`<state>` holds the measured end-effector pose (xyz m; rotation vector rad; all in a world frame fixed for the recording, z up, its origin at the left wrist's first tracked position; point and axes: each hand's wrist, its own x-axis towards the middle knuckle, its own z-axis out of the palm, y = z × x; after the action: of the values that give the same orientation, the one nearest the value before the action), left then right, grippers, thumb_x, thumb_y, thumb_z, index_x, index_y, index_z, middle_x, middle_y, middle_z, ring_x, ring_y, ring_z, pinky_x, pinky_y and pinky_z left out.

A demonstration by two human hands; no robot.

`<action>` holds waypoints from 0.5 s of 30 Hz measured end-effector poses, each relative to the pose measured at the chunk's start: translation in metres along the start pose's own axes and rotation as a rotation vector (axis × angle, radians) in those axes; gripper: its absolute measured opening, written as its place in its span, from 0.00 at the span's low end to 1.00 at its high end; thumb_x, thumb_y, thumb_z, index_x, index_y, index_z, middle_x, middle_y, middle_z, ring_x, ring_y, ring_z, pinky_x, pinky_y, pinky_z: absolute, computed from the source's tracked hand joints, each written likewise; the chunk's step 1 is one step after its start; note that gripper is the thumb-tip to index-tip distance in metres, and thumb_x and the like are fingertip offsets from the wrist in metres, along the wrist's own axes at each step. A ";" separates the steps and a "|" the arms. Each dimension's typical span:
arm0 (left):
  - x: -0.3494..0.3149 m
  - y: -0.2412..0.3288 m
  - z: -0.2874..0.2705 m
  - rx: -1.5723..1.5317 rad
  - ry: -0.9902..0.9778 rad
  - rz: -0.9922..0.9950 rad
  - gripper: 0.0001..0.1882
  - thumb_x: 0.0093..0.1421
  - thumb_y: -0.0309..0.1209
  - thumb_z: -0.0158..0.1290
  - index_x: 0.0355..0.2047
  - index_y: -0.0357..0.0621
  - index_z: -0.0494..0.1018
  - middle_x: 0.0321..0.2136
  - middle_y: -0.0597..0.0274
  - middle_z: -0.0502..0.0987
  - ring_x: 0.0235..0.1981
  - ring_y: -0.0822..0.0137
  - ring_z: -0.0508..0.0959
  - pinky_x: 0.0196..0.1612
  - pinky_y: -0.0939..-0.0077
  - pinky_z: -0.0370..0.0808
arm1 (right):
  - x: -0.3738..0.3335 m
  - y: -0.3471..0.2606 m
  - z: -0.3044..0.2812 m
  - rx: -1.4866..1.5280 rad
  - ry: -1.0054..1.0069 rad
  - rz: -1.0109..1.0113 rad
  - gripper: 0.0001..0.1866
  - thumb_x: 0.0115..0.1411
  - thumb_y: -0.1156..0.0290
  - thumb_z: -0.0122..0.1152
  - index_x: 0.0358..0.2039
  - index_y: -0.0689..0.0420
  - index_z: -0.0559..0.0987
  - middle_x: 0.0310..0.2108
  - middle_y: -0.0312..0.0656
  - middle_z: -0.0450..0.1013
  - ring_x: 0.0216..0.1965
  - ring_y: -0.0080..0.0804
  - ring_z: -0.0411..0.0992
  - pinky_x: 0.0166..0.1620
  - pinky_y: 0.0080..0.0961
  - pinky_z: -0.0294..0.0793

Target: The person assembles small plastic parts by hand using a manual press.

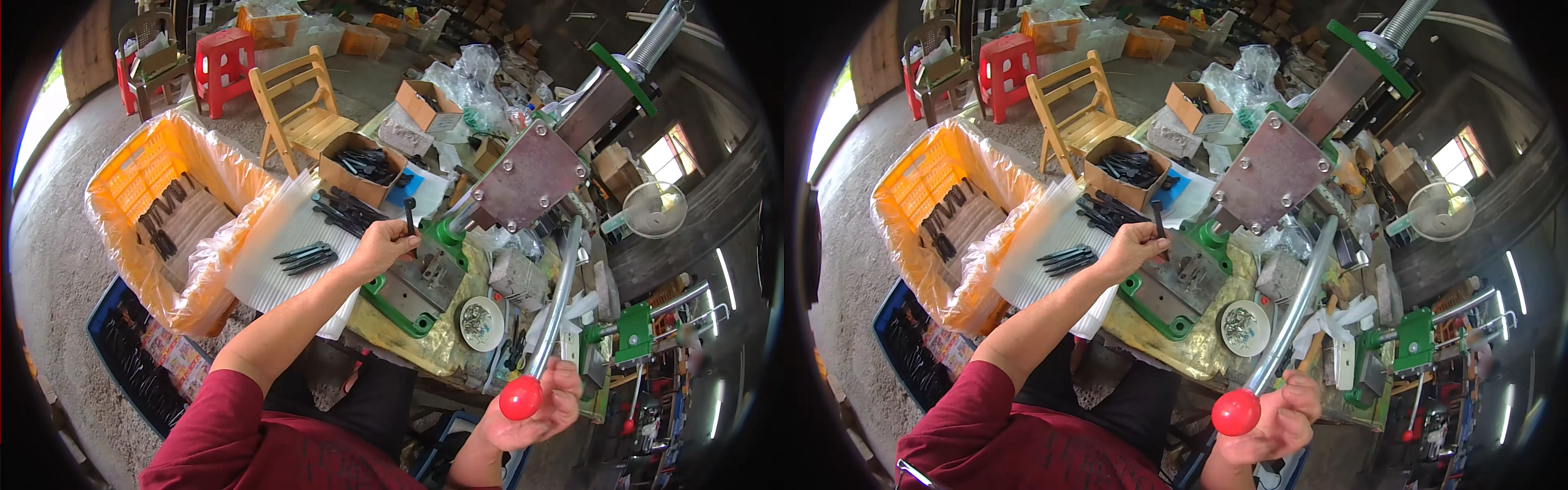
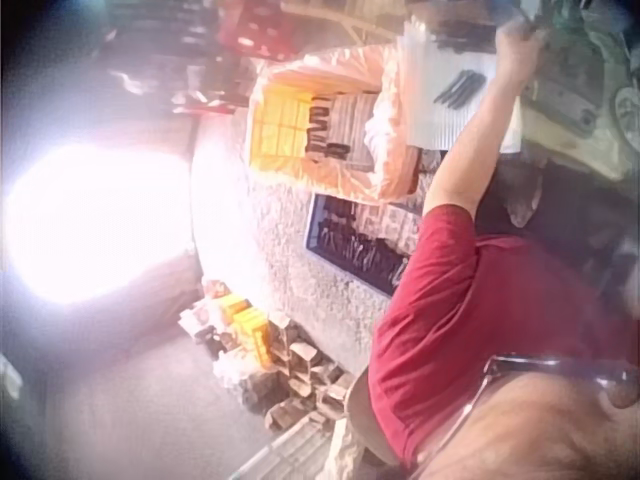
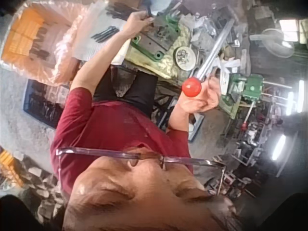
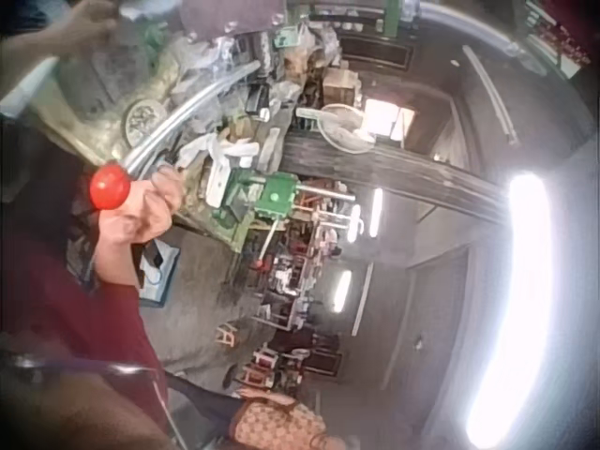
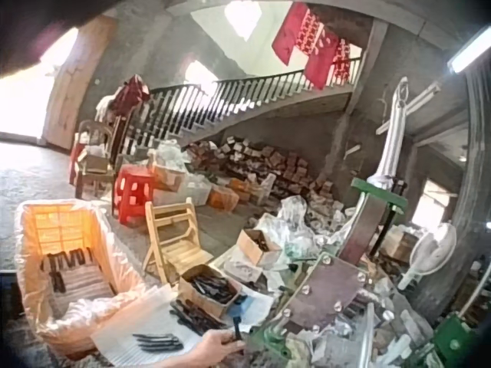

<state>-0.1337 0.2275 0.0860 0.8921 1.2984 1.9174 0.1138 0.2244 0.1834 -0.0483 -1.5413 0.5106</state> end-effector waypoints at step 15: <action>-0.063 0.041 -0.129 1.351 -0.016 0.029 0.07 0.48 0.30 0.48 0.26 0.39 0.69 0.25 0.51 0.72 0.31 0.56 0.73 0.32 0.66 0.68 | -0.099 0.018 0.000 0.020 -0.137 0.587 0.05 0.53 0.73 0.43 0.28 0.61 0.65 0.30 0.43 0.61 0.30 0.25 0.59 0.37 0.21 0.58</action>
<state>-0.2097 0.0997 0.0781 1.4761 2.5712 0.8077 0.1140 0.2065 0.0843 -0.4690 -1.6503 1.0081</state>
